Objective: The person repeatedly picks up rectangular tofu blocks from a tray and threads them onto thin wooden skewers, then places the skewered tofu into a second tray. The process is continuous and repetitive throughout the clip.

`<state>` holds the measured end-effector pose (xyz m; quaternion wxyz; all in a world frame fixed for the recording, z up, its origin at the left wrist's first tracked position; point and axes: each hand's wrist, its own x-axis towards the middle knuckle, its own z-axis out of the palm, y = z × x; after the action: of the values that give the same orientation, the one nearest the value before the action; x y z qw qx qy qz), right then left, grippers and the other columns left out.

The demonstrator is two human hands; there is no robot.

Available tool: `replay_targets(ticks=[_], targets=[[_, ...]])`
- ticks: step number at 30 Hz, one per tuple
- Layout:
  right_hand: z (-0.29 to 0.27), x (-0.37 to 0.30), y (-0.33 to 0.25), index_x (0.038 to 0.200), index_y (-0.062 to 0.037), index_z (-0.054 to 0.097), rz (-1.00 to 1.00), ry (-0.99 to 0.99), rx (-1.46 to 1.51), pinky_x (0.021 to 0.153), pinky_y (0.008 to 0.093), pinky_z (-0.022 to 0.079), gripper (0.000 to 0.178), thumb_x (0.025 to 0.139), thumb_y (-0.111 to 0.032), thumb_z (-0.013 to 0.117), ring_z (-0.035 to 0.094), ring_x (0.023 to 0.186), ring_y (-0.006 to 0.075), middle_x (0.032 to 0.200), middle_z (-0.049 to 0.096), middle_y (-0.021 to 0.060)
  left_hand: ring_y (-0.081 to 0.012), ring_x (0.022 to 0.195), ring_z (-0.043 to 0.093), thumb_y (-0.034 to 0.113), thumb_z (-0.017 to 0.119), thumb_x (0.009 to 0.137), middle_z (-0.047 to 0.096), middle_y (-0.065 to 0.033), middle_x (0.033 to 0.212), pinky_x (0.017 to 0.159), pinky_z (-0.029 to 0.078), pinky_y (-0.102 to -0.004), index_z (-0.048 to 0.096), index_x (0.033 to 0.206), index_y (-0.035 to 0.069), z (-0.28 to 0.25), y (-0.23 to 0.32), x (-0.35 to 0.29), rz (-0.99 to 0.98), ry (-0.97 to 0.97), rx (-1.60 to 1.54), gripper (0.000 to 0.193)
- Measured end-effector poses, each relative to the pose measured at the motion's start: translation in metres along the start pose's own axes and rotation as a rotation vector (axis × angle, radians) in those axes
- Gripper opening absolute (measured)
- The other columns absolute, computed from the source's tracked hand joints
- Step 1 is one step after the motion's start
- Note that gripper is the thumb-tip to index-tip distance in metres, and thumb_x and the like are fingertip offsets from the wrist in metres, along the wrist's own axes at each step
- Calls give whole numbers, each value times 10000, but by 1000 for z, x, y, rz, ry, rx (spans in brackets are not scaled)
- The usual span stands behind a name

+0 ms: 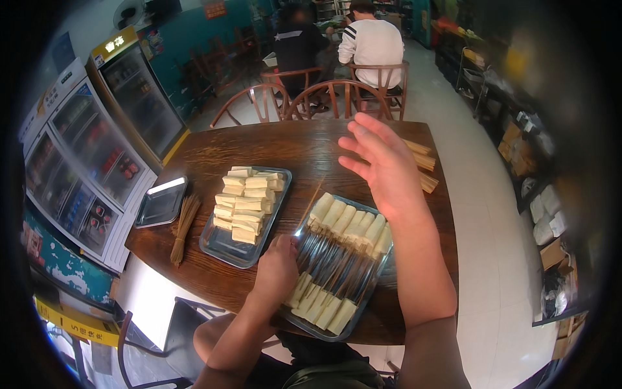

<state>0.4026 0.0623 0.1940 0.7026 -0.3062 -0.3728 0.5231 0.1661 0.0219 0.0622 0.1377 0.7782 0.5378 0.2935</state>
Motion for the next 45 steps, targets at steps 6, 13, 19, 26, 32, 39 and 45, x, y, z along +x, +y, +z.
replay_targets(ticks=[6, 13, 19, 26, 32, 39, 45], targets=[[-2, 0, -2, 1375, -1, 499, -5, -9, 8, 928, 386, 513, 495, 957, -208, 665, 615, 1095, 200, 1234, 594, 68, -401, 872, 676, 74, 503, 952, 665, -193, 966, 735, 550, -487, 602, 1041, 30, -15, 18, 1, -58, -106, 148, 140], [-27, -38, -25, 1321, -36, 549, 73, -51, -71, 840, 371, 530, 402, 986, -245, 628, 648, 963, 200, 1127, 633, 73, -391, 850, 673, 45, 520, 919, 687, -196, 942, 743, 546, -450, 663, 993, 24, -59, -3, -10, 3, 21, 28, 163], [-95, -130, -7, 1259, -56, 573, 491, 62, -129, 809, 390, 559, 322, 978, -202, 631, 670, 913, 215, 1038, 665, 78, -317, 799, 695, 82, 526, 960, 706, -190, 846, 732, 536, -377, 690, 1033, -10, -70, -58, -32, -177, -16, -199, 202], [-92, -198, 29, 1482, 34, 337, 641, 254, -75, 1061, 476, 470, 640, 966, -176, 652, 535, 1271, 311, 1387, 495, 186, -318, 843, 712, 125, 537, 971, 713, -219, 876, 772, 533, -363, 703, 1077, -18, -57, -51, -54, -278, -137, -256, 244], [-75, -175, 30, 1488, 34, 339, 608, 293, -226, 1051, 442, 452, 649, 965, -202, 643, 545, 1256, 304, 1414, 514, 190, -410, 862, 684, 145, 546, 962, 694, -257, 901, 790, 538, -428, 711, 1039, -12, -59, -43, -66, -251, -99, -256, 241], [-105, -116, 26, 1455, 16, 416, 674, 197, -533, 1013, 414, 456, 672, 944, -335, 678, 571, 1210, 258, 1337, 589, 155, -253, 920, 699, 117, 495, 1018, 727, -185, 986, 844, 528, -345, 633, 1228, -46, -53, -10, -109, -356, -347, -470, 299], [-107, -4, 42, 1404, 41, 463, 730, -96, -990, 965, 480, 483, 766, 977, -591, 527, 603, 1146, 329, 1311, 603, 224, -150, 1213, 560, 171, 449, 1083, 683, -113, 1234, 1088, 385, -290, 397, 1491, -44, -9, 19, -152, -219, -666, -1087, 464]])
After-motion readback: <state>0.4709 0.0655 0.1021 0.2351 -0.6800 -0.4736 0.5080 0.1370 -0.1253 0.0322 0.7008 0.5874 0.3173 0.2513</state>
